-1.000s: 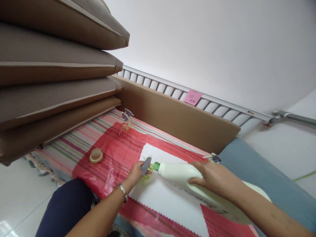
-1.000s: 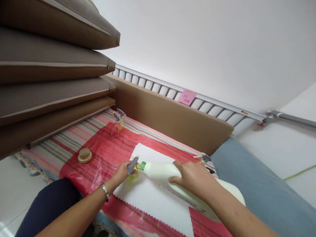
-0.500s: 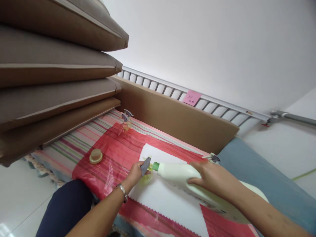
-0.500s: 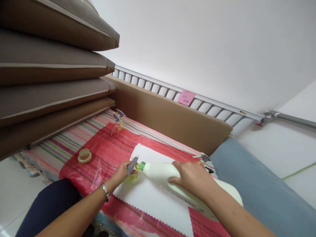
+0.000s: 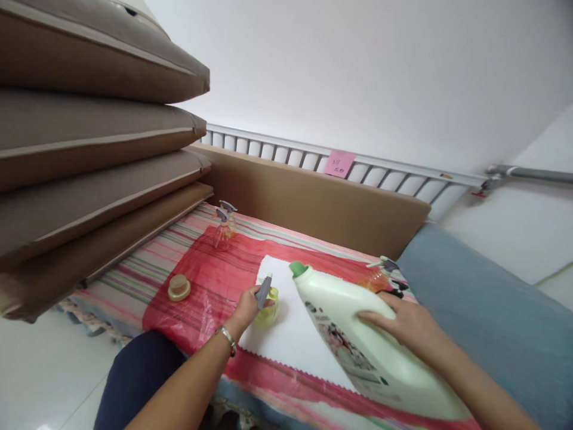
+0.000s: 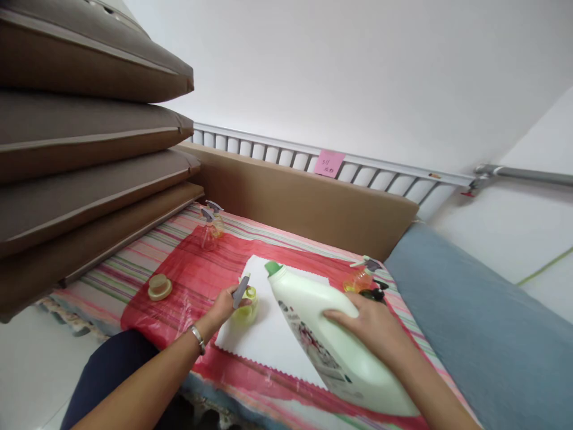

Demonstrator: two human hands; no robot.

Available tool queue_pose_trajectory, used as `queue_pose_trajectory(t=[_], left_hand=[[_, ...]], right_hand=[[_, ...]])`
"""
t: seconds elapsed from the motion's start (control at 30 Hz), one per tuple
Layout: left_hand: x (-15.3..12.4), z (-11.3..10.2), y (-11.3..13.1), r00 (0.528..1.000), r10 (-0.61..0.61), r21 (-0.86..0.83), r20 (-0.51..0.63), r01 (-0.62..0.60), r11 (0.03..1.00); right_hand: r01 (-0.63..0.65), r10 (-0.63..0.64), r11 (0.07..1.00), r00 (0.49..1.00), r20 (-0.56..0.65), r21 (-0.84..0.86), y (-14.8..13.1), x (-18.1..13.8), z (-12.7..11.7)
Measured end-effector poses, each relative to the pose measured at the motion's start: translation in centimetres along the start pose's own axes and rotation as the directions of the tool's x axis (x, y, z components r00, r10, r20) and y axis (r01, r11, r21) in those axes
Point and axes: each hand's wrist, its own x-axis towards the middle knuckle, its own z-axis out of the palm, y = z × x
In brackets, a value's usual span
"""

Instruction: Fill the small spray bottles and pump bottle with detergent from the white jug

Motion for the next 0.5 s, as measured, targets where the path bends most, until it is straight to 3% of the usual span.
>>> queue_pose_trajectory(t=[0.1,0.17,0.4,0.5], left_hand=[[0.0,-0.1,0.1,1.0,-0.007,0.004,0.007,0.007,1.0],[0.1,-0.2,0.1,1.0,-0.009,0.009,0.008,0.008,1.0],[0.3,-0.3,0.3,1.0,-0.003,0.057,0.022,0.002,0.998],[0.4,-0.2,0.6,1.0,-0.008,0.088,0.025,0.006,0.996]], right_hand=[[-0.144,0.19,0.941,0.974,-0.125,0.306,0.5,-0.8,0.2],[-0.174,0.268,0.893,0.947,-0.178,0.414,0.5,-1.3,1.3],[-0.14,0.449,0.724,0.839,-0.308,0.676,-1.4,-1.5,9.5],[-0.139,0.479,0.694,0.821,-0.309,0.707,-2.4,-1.4,12.2]])
